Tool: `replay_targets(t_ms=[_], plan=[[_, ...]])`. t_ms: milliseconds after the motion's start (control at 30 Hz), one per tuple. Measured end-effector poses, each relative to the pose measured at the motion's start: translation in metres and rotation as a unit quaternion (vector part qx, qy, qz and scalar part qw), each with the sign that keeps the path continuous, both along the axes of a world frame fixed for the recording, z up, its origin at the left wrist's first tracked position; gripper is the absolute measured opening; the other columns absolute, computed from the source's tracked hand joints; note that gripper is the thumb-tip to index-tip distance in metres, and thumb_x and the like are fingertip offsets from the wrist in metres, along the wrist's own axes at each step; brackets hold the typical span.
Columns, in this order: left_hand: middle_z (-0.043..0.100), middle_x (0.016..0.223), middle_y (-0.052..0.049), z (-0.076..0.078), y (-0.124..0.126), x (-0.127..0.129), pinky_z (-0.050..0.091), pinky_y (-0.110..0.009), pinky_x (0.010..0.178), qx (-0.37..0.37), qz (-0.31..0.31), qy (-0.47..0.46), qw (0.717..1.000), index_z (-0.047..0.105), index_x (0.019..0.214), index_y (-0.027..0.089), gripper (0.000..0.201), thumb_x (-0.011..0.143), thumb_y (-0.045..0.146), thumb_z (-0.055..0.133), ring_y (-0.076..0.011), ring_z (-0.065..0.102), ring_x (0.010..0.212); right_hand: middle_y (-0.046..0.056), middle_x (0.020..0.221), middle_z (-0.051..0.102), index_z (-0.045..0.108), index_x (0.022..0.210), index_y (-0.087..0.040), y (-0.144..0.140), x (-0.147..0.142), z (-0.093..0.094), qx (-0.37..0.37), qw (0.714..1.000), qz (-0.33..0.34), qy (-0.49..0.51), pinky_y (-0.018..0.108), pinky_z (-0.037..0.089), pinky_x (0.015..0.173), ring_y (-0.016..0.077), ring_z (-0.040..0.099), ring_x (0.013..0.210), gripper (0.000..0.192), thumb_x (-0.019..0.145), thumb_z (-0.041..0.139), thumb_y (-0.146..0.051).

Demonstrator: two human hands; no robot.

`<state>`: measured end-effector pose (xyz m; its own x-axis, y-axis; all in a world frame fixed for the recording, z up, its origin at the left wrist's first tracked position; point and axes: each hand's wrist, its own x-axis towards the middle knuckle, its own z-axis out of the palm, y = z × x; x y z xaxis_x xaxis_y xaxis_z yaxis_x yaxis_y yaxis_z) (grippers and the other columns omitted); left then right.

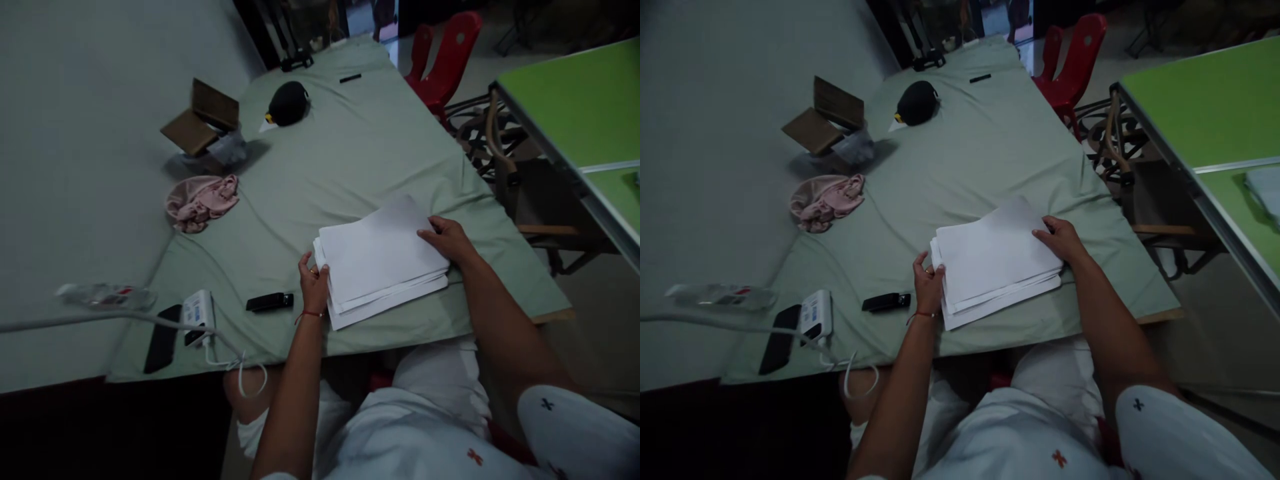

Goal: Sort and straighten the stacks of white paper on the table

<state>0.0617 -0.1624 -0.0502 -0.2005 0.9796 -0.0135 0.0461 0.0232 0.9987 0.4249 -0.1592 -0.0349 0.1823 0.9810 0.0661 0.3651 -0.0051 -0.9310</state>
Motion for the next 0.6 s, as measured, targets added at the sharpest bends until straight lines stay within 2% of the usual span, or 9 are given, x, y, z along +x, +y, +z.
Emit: replay_targets(t_ms=[200, 433, 600], plan=[[0.065, 0.076, 0.004, 0.0002, 0.0003, -0.0001, 0.044, -0.024, 0.064, -0.004, -0.004, -0.028, 1.0, 0.041, 0.145, 0.022, 0.088, 0.073, 0.051, 0.083, -0.0154, 0.059, 0.065, 0.001, 0.074, 0.063, 0.069, 0.082, -0.018, 0.0037, 0.0028, -0.003, 0.028, 0.997, -0.06, -0.031, 0.03, 0.041, 0.066, 0.0156, 0.052, 0.069, 0.029, 0.074, 0.07, -0.046], [0.065, 0.078, 0.004, -0.0025, 0.0025, -0.002, 0.041, -0.022, 0.059, 0.004, -0.011, -0.036, 0.999, 0.042, 0.139, 0.024, 0.082, 0.073, 0.052, 0.082, -0.013, 0.056, 0.061, 0.0, 0.071, 0.061, 0.069, 0.08, -0.018, 0.0026, 0.0056, 0.0028, 0.03, 0.997, -0.072, 0.012, 0.028, 0.041, 0.063, 0.0148, 0.051, 0.068, 0.029, 0.071, 0.072, -0.045], [0.066, 0.079, 0.004, -0.0066, 0.0043, -0.004, 0.042, -0.022, 0.059, 0.014, -0.004, -0.05, 0.999, 0.045, 0.134, 0.024, 0.081, 0.072, 0.057, 0.083, -0.012, 0.057, 0.06, 0.0, 0.072, 0.062, 0.073, 0.082, -0.017, -0.0003, 0.0076, 0.0034, 0.013, 0.997, -0.054, 0.048, 0.027, 0.038, 0.058, 0.0138, 0.05, 0.066, 0.031, 0.071, 0.076, -0.046]])
